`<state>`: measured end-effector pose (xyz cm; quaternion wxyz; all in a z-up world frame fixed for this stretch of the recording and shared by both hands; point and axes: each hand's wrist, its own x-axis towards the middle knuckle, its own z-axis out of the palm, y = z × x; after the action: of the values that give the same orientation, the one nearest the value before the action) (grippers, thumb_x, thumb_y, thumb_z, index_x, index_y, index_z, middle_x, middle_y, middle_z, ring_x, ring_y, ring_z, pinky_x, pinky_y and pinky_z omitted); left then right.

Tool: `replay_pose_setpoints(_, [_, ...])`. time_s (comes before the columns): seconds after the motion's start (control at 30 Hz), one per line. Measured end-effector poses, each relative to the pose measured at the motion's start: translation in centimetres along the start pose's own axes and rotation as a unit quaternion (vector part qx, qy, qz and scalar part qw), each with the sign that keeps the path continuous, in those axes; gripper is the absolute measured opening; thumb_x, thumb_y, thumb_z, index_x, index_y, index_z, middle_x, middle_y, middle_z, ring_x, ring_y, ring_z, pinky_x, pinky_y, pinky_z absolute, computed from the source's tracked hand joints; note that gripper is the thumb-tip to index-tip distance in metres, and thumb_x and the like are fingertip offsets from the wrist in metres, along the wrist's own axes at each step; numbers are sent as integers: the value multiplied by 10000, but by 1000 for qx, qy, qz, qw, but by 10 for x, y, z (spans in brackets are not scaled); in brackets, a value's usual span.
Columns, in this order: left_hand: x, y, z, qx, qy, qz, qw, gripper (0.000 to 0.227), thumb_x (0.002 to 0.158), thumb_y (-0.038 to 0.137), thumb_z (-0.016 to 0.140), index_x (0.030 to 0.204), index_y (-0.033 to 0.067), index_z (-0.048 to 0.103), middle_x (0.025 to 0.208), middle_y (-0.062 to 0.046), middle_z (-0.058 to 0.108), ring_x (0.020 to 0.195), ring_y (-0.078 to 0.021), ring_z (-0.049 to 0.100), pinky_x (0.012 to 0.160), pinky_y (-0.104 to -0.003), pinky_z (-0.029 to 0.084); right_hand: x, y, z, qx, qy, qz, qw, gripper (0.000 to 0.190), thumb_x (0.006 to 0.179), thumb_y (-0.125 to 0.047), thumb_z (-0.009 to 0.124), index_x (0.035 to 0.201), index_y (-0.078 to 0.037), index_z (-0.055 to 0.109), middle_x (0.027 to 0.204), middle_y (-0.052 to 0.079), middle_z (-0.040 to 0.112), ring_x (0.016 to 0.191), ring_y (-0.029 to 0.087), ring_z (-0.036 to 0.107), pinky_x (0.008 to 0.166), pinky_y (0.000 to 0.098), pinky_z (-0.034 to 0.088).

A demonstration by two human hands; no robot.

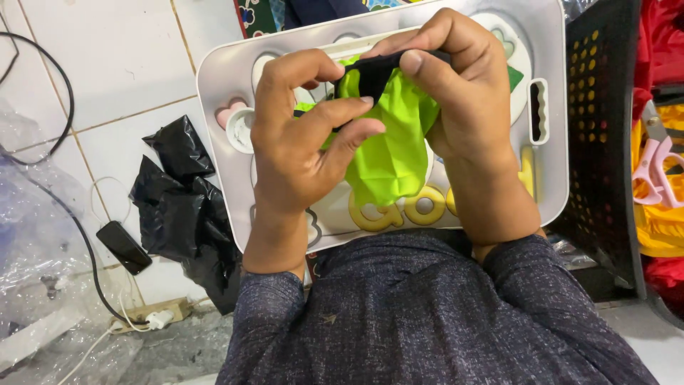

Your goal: Trimming the edges of a bright green fabric item using a pair of scissors while sitting on the floor.

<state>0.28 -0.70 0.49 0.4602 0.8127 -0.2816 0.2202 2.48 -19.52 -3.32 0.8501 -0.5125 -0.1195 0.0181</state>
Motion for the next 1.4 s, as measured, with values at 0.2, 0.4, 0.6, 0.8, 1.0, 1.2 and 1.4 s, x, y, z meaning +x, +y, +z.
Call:
replay_pose_setpoints(0.2, [2, -2, 6, -34, 60, -59, 996, 235, 880, 15, 811, 876, 6, 577, 1111, -126, 614, 1026, -264, 615, 905, -372, 529, -1, 3, 2, 28, 21, 38, 999, 85, 1005, -24, 610, 1080, -58, 631, 1151, 116, 729, 986, 140, 703, 953, 218, 575])
replay_pose_setpoints(0.4, [-7, -11, 8, -200, 53, -134, 969, 354, 951, -59, 755, 1193, 60, 525, 1174, -95, 672, 1061, -196, 702, 1012, -296, 587, -1, 5, 5, 48, 5, 38, 998, 214, 988, 59, 615, 1105, -109, 551, 1073, 88, 711, 952, 132, 688, 916, 224, 552])
replay_pose_setpoints(0.6, [-3, -15, 9, -193, 66, -156, 966, 130, 974, -27, 698, 1090, -8, 642, 1068, -56, 627, 878, -139, 559, 827, -247, 499, 0, 7, 8, 18, 50, 52, 997, 130, 978, 39, 636, 994, -88, 661, 1036, 48, 726, 933, 87, 673, 925, 191, 538])
replay_pose_setpoints(0.8, [7, -15, 9, -164, 15, -155, 974, 108, 989, 50, 622, 1079, -4, 646, 1039, -52, 614, 896, -152, 523, 849, -259, 440, 4, 13, 2, 54, 59, 72, 994, 114, 980, 24, 633, 1022, -51, 708, 985, 22, 706, 855, 68, 631, 809, 171, 505])
replay_pose_setpoints(1.0, [6, -24, 20, -170, 59, -150, 972, 79, 980, 52, 588, 1032, -4, 609, 1011, -55, 590, 885, -165, 505, 855, -272, 427, 8, 18, 4, -103, 29, -11, 994, 110, 1014, 34, 616, 1059, -53, 667, 1017, -8, 668, 881, 40, 558, 850, 163, 453])
replay_pose_setpoints(1.2, [-2, -34, 29, -259, 62, -180, 947, 102, 1046, 102, 568, 1115, 27, 574, 1243, -36, 603, 892, -88, 490, 802, -206, 411, 8, 7, 12, -298, 19, -130, 946, 158, 963, 143, 612, 1061, 37, 675, 1000, 81, 648, 867, 150, 546, 824, 251, 440])
replay_pose_setpoints(1.4, [-4, -43, 32, -369, 70, -182, 909, 94, 1032, 108, 607, 1057, 34, 554, 1263, -146, 656, 1164, -209, 642, 1038, -282, 506, 10, 3, 18, -328, -1, -202, 923, 193, 911, 184, 637, 1053, 56, 663, 1144, 136, 540, 1017, 231, 504, 911, 314, 427])
